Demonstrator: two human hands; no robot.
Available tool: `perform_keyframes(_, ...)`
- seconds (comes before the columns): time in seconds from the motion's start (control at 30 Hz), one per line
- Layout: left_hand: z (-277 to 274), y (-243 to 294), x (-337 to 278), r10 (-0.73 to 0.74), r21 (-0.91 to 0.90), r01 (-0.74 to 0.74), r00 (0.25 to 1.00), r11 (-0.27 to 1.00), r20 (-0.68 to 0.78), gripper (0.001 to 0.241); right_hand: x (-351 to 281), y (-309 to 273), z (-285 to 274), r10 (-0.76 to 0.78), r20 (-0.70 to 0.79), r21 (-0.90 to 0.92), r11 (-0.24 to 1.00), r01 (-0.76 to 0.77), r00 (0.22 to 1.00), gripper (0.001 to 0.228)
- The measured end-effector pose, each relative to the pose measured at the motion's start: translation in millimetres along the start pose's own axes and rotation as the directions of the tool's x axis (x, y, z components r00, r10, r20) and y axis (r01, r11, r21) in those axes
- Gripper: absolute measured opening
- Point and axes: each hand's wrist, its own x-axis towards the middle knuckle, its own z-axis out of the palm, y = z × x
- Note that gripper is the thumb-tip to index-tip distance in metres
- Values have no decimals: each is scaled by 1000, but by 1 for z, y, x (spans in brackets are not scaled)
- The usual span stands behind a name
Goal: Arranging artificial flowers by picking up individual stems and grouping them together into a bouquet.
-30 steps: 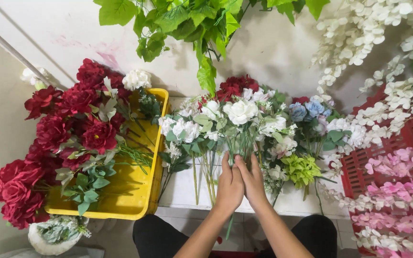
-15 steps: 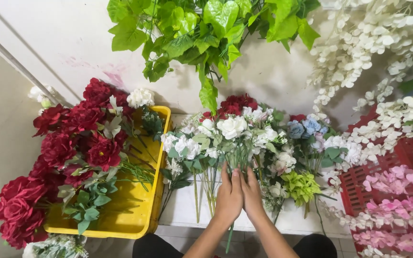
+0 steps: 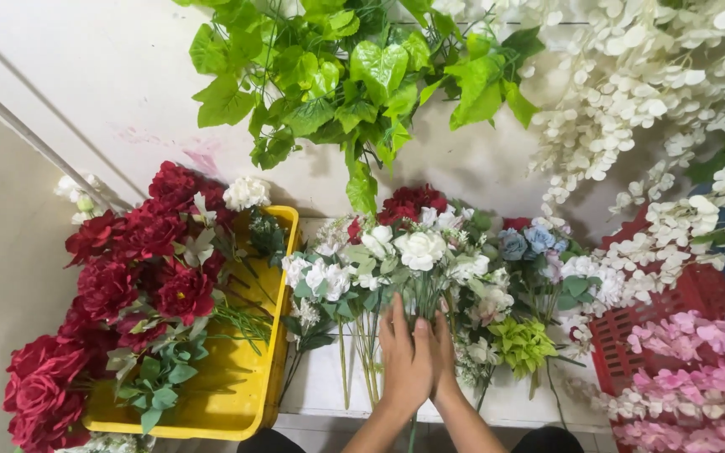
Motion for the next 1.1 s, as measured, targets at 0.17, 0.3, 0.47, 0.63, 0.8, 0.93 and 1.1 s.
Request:
perform_keyframes(0.17,-6,29,-7,204,179,-190,977,965,-66,82,13,38,-15,21,14,-2,1000,-21,1000,74)
perform_keyframes(0.3,-21,52,-1,354,242,-336,935,910,-33,55,7,56,-23,41,7,3,999,-41,999,71)
perform_keyframes(0.47,-24,58,-4,184,239,-203,978,950,101,53,14,56,-27,42,-4,11,999,-42,999,68)
perform_keyframes(0.63,-7,25,-4,131,249,-143,989,958,63,49,32,49,-28,26,-9,13,1000,-26,1000,65)
perform_keyframes(0.8,-4,9,-6,110,241,-135,987,961,113,52,24,61,-50,29,1,3,1000,-29,1000,62)
perform_keyframes(0.93,-6,13,-12,152,199,-172,982,965,110,49,7,75,-91,31,5,3,1000,-31,1000,60)
perform_keyframes(1.1,-5,16,-32,223,172,-232,972,957,70,45,-24,115,-109,34,-3,10,999,-34,999,57)
